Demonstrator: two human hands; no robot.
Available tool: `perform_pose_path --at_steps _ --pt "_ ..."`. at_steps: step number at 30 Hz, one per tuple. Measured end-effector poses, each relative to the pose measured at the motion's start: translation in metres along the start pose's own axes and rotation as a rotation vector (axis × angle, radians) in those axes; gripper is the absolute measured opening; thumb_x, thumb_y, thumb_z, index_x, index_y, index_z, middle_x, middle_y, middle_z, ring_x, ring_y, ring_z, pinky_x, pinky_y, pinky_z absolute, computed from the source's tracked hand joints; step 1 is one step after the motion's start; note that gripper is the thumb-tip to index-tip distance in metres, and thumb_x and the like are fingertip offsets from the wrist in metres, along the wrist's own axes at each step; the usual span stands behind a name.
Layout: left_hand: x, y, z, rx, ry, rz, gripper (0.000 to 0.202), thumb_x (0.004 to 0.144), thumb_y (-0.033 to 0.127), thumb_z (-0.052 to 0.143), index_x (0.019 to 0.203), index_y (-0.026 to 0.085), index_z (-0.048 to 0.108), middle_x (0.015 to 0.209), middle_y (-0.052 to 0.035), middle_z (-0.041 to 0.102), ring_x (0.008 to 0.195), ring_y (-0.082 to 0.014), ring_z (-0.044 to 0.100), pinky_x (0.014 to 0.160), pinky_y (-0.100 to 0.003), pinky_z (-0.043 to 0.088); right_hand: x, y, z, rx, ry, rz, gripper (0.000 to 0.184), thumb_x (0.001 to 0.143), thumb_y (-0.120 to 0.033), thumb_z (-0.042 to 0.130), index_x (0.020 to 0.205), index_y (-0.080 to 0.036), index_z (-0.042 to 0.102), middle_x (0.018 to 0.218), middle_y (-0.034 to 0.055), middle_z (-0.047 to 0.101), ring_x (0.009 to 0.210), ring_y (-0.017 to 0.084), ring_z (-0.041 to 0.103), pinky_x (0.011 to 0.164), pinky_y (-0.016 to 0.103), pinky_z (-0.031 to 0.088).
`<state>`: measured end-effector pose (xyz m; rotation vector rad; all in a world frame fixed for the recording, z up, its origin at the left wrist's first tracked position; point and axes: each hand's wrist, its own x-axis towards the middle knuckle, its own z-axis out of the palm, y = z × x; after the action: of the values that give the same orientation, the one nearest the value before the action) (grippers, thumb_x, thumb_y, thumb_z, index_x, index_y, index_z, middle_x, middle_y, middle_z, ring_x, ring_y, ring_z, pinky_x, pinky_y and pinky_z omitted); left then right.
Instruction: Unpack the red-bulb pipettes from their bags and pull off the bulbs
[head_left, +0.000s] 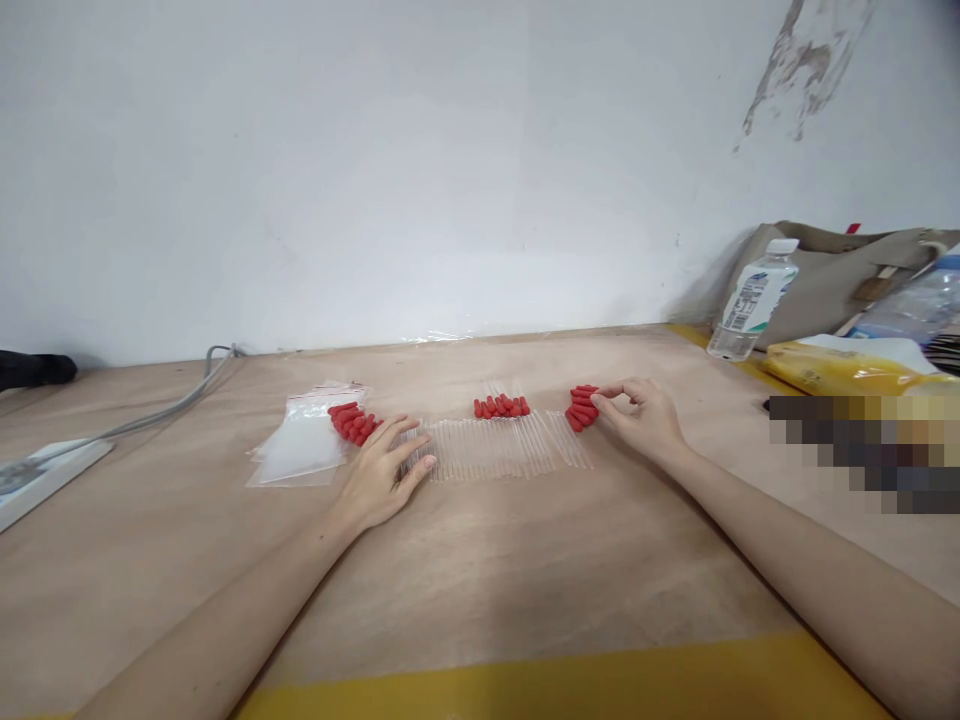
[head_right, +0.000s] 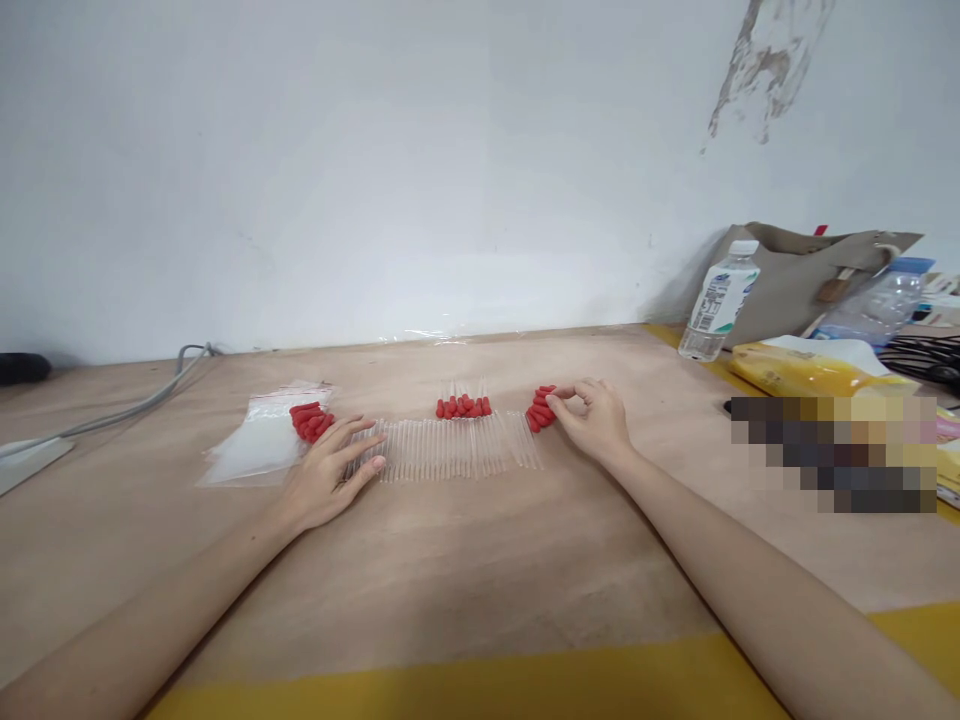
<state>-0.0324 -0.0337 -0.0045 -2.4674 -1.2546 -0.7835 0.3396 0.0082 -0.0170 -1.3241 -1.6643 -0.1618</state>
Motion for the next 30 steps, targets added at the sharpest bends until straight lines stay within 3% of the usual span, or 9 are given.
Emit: perform_pose_path --at_steps 8,11,22,26,30 --pt "0.001 0.001 0.0 -0.031 -0.036 -0.022 0.032 0.086 0.035 0.042 0.111 0.02 0.058 0.119 -0.0088 0.053 0.12 -0.0264 0.038 0.096 -0.047 0.038 -0.009 -0.039 0.003 -0.195 -0.002 -0.277 0.016 0.077 -0.031 0.055 0.074 -0.023 0.068 0.069 0.0022 0.063 0.069 0.018 0.051 0.068 0.034 0.029" --pt "0.001 0.0 0.001 -0.038 -0.038 -0.023 0.034 0.087 0.035 0.042 0.113 0.02 0.056 0.119 -0.0092 0.052 0.121 -0.0267 0.037 0.096 -0.048 0.038 -0.007 -0.054 0.011 -0.216 -0.026 -0.298 0.016 0.078 -0.03 0.055 0.074 -0.022 0.068 0.063 0.0014 0.062 0.066 0.016 0.05 0.067 0.033 0.026" --pt "0.0 0.0 0.002 -0.023 -0.058 -0.03 0.036 0.088 0.036 0.039 0.117 0.019 0.053 0.123 -0.0087 0.049 0.124 -0.0255 0.034 0.099 -0.046 0.035 0.016 -0.104 0.068 -0.287 -0.248 -0.01 0.032 0.08 -0.04 0.048 0.062 -0.02 0.066 0.073 0.0047 0.062 0.076 0.019 0.048 0.068 0.034 0.021" --pt "0.0 0.001 0.002 -0.031 -0.063 -0.029 0.036 0.088 0.036 0.039 0.116 0.02 0.052 0.122 -0.0084 0.049 0.124 -0.0258 0.034 0.099 -0.046 0.035 0.018 -0.105 0.073 -0.284 -0.23 0.047 0.031 0.082 -0.036 0.045 0.063 -0.02 0.064 0.073 0.0046 0.063 0.077 0.02 0.049 0.068 0.035 0.021" --pt "0.0 0.0 0.003 -0.035 -0.054 -0.025 0.035 0.087 0.034 0.04 0.117 0.02 0.051 0.122 -0.0084 0.049 0.124 -0.0254 0.034 0.099 -0.046 0.036 0.015 -0.101 0.063 -0.171 -0.1 0.09 0.033 0.085 -0.038 0.04 0.069 -0.019 0.063 0.077 0.0043 0.064 0.08 0.02 0.051 0.071 0.035 0.023"
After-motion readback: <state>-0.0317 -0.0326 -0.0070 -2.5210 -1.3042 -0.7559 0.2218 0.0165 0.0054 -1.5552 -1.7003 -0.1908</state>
